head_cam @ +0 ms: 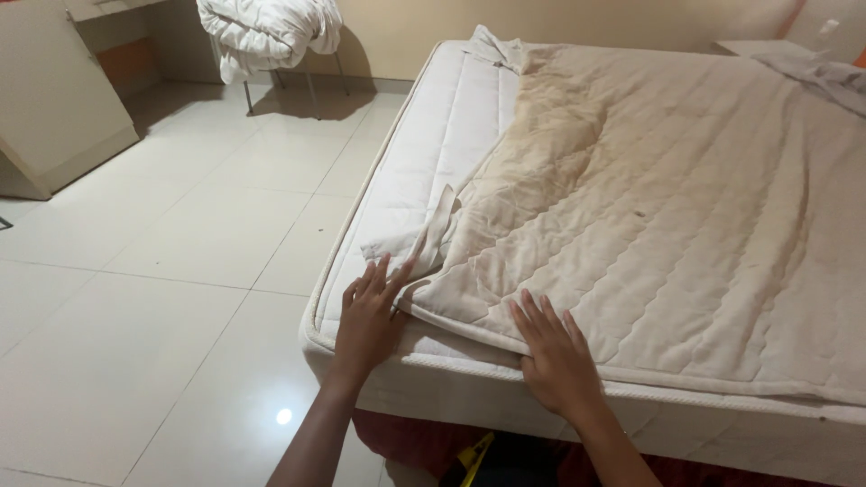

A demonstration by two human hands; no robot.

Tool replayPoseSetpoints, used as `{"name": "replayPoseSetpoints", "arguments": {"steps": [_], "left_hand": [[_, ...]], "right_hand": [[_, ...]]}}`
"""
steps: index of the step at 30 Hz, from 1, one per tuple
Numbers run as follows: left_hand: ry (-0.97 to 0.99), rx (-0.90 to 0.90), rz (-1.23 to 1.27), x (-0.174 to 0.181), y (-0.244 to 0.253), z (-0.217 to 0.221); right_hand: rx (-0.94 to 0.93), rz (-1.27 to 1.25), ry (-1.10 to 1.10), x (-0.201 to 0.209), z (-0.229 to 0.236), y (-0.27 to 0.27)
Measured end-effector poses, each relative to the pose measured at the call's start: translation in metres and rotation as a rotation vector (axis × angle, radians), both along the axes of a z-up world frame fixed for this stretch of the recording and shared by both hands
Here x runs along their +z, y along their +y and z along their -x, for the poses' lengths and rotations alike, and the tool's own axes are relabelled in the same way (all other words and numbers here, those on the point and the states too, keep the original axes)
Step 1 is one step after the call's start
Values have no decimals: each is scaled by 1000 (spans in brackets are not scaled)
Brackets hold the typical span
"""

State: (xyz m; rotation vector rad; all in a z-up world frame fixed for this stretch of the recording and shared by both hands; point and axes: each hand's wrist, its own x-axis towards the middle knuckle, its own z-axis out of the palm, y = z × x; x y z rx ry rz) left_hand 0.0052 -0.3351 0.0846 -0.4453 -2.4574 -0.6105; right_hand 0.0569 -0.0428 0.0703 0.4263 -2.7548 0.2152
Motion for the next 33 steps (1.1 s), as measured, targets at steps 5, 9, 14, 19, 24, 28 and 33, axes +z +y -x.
{"name": "replayPoseSetpoints", "arguments": {"steps": [5,9,14,19,24,28,33], "left_hand": [[96,70,84,-24,-3,11],[-15,142,61,-9,2,1],[15,234,85,-19,1,8],[13,184,64,-18,-2,7],[8,77,32,-6,-1,-3],[-5,33,73,-15,-4,2],[130,34,116,-23,-6,3]], "right_hand": [[33,3,55,-3,-3,2],[9,-7,-9,-1,-3,2],[0,-14,-19,1,-3,0],[-2,9,-28,4,-8,-1],[-10,4,-20,3,-8,-2],[-5,-2,0,1,-8,-1],[-10,-3,-6,1,-8,-2]]}}
